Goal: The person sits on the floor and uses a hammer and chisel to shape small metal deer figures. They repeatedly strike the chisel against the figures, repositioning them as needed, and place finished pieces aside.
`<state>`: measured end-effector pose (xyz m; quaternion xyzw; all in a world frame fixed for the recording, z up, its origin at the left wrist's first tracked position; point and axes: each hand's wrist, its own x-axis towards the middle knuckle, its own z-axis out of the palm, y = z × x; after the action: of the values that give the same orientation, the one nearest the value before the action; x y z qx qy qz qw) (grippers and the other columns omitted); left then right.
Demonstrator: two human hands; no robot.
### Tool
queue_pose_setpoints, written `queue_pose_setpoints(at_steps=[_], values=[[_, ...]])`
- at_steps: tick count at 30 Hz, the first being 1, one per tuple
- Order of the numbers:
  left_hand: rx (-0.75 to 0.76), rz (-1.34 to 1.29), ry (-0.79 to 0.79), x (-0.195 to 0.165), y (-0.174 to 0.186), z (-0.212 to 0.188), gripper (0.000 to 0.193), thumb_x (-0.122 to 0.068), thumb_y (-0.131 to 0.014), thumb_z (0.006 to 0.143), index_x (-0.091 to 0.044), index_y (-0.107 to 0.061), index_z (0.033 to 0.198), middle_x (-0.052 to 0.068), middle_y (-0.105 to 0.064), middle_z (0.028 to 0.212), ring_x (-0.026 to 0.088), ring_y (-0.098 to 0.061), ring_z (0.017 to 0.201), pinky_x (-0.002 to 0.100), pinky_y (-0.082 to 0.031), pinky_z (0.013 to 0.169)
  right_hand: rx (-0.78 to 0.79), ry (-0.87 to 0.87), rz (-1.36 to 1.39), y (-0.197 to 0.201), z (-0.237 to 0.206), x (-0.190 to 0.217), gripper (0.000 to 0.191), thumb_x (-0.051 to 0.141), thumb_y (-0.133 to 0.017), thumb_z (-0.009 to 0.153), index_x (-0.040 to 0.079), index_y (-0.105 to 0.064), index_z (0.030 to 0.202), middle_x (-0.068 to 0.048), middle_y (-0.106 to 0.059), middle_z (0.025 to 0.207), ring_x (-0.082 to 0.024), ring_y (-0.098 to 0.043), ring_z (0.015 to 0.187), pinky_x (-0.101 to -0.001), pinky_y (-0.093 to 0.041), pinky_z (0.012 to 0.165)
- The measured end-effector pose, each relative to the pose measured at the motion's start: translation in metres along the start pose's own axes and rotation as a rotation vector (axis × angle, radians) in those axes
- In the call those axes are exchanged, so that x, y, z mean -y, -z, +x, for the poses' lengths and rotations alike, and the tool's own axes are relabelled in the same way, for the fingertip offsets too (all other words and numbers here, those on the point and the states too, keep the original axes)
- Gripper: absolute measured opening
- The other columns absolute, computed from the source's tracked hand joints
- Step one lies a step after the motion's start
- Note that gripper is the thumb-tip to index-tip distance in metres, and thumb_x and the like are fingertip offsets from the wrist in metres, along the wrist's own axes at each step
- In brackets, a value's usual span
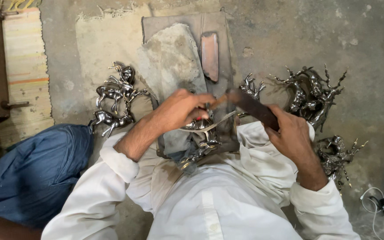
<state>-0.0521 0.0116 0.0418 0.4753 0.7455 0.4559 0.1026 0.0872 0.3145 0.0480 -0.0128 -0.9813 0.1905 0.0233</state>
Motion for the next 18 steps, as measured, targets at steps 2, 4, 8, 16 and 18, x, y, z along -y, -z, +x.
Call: queue_pose_setpoints(at_steps=[2,4,8,16,18], values=[[-0.162,-0.07,0.128,-0.002,0.001,-0.01,0.033,-0.011,-0.077,0.091,-0.006,-0.062,0.119,0.015,-0.075,0.088,0.028,-0.076,0.079,0.04,-0.058,0.066,0.034,0.064,-0.038,0.001,0.002,-0.002,0.045,0.013,-0.077,0.078,0.012,-0.066,0.121,-0.015,-0.071,0.085,-0.038,-0.07,0.077,-0.0456,-0.051,0.065],[-0.289,-0.094,0.296,-0.008,-0.006,-0.023,0.032,-0.013,-0.079,0.091,-0.006,-0.062,0.118,0.012,-0.076,0.084,0.023,-0.074,0.07,0.037,-0.057,0.062,0.107,0.027,-0.003,-0.002,0.003,-0.003,0.043,0.02,-0.078,0.079,0.012,-0.065,0.119,-0.015,-0.069,0.081,-0.038,-0.068,0.074,-0.0461,-0.05,0.064],[-0.476,-0.134,0.451,-0.015,-0.032,-0.042,0.032,-0.014,-0.079,0.091,-0.004,-0.062,0.116,0.009,-0.077,0.082,0.013,-0.07,0.066,0.031,-0.056,0.06,0.24,-0.096,0.142,-0.01,0.011,-0.001,0.042,0.033,-0.08,0.083,0.008,-0.064,0.113,-0.017,-0.064,0.072,-0.038,-0.064,0.065,-0.046,-0.048,0.06],[-0.615,-0.075,0.433,-0.009,-0.054,-0.051,0.033,-0.015,-0.078,0.094,-0.003,-0.059,0.117,0.011,-0.076,0.083,0.013,-0.073,0.069,0.029,-0.058,0.061,-0.042,0.245,0.154,0.017,0.063,0.042,0.037,0.022,-0.075,0.087,0.007,-0.064,0.119,-0.015,-0.067,0.08,-0.034,-0.068,0.066,-0.0411,-0.052,0.06],[-0.622,-0.096,0.458,-0.009,-0.056,-0.051,0.034,-0.016,-0.077,0.095,-0.002,-0.058,0.119,0.01,-0.077,0.085,0.012,-0.075,0.07,0.027,-0.059,0.06,-0.089,0.145,0.277,0.026,0.08,0.059,0.033,0.026,-0.075,0.094,0.008,-0.061,0.117,-0.012,-0.065,0.079,-0.031,-0.068,0.063,-0.0368,-0.055,0.059]])
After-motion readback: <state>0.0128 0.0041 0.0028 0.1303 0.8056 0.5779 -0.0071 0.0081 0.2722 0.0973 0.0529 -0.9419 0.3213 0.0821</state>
